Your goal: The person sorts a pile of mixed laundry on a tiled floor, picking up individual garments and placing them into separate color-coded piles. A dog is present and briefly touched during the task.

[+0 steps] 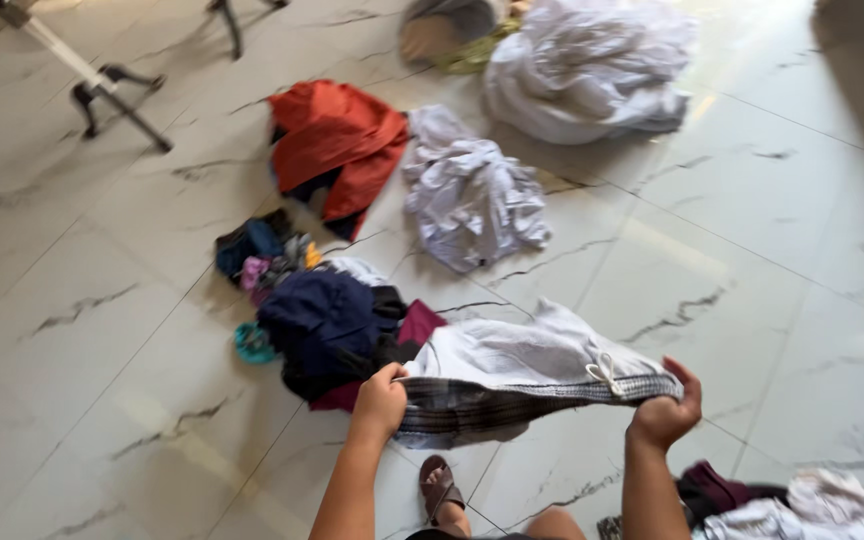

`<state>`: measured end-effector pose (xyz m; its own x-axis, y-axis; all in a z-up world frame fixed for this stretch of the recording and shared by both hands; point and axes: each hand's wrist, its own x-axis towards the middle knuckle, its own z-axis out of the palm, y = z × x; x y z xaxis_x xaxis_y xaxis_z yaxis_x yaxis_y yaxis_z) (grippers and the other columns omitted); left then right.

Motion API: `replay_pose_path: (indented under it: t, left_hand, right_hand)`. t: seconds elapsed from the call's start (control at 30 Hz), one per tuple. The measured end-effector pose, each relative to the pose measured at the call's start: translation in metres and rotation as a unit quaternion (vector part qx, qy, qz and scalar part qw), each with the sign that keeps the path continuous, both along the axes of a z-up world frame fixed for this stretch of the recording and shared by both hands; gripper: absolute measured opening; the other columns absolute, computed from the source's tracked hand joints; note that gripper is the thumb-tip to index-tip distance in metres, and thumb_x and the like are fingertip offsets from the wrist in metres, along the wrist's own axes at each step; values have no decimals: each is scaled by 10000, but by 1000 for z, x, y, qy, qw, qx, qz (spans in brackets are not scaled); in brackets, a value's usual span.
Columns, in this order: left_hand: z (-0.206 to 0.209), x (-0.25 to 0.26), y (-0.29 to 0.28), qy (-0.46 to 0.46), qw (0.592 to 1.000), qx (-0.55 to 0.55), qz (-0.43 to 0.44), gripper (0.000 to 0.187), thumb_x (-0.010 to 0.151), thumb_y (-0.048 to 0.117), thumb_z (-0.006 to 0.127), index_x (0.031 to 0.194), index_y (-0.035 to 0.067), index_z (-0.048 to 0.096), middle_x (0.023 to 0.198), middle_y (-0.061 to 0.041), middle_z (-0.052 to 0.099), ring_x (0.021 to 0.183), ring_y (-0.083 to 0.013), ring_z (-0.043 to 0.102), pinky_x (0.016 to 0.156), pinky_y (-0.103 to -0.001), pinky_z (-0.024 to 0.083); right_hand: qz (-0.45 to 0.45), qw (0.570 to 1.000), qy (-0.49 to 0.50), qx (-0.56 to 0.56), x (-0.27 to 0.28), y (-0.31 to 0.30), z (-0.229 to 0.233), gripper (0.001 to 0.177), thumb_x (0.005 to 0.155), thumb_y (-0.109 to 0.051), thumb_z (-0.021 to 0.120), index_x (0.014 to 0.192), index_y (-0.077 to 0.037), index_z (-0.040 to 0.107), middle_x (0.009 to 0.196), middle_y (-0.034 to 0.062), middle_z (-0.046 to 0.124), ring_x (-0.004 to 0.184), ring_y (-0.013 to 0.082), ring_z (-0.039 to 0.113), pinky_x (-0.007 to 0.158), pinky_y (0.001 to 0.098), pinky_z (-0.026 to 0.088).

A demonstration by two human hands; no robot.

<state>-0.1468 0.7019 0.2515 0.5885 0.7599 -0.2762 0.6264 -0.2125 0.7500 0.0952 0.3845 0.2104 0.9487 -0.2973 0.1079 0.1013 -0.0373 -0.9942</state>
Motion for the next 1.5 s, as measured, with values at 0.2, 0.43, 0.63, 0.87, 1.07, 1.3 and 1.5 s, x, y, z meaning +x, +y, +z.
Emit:
replay_pose_path:
  t: [0.2, 0.43, 0.63, 0.87, 1.07, 1.3, 1.5]
  left_hand:
    - [31, -1, 48, -22, 988, -132, 78, 232, 890, 130, 528, 1011, 54, 712, 889, -159, 755, 828, -255, 721, 790, -345, 548]
    - [49, 23, 107, -127, 975, -117, 139, 304, 974, 314, 622, 1039, 37, 730, 953, -95, 768, 932, -143, 675, 860, -273, 508]
    - [66, 90, 140, -142, 969, -154, 127, 342, 982, 285, 589, 1267, 116, 675, 1230, -88, 718, 1188, -174, 626, 1028, -300, 443]
    - [37, 123, 184, -38, 981, -71, 178, 698, 796, 89, 632, 1456, 220, 448, 1229, -172, 669, 1138, -323, 653, 974, -380, 488]
    - [-81, 16, 276, 46, 924, 104, 366, 446, 810, 86, 601, 1194, 244, 765, 1151, -174, 739, 1088, -341, 684, 966, -407, 545]
    - [-195, -83, 195, 167, 828, 23, 535, 462, 792, 244, 757, 1242, 166, 687, 1334, -236, 568, 1259, -415, 508, 1062, -507, 420]
    - [-205, -70, 100, 50, 845, -155, 509, 501, 758, 195, 725, 1252, 117, 731, 1188, -191, 758, 1123, -326, 712, 1011, -395, 543]
  right_hand:
    - [329, 927, 166, 73, 37, 87, 17, 512, 795, 158, 328, 1151, 73, 686, 1083, 133, 701, 919, 191, 642, 844, 306, 532]
    - [371, 903, 177, 126, 105, 184, -26, 391, 907, 101, 409, 1175, 31, 686, 1058, 119, 681, 876, 158, 640, 787, 276, 541]
    - [569, 797, 178, -98, 118, 264, -35, 421, 757, 140, 508, 1073, -32, 727, 1003, 125, 710, 905, 203, 684, 824, 327, 554]
    - [618, 768, 89, -143, 176, 325, -41, 450, 701, 151, 562, 1040, -78, 749, 1104, 64, 684, 1079, 212, 639, 986, 303, 486]
    - [626, 749, 109, -189, 233, 362, -30, 441, 698, 139, 620, 1058, -84, 742, 1147, 50, 639, 1063, 198, 642, 933, 310, 518]
    - [650, 733, 157, -122, 180, 439, -45, 295, 799, 56, 686, 1061, -63, 747, 1179, 54, 648, 1094, 163, 639, 913, 290, 520]
    - [665, 729, 89, -136, 32, 560, -54, 267, 833, 37, 758, 1090, -35, 771, 1214, 154, 635, 1100, 260, 652, 922, 316, 543]
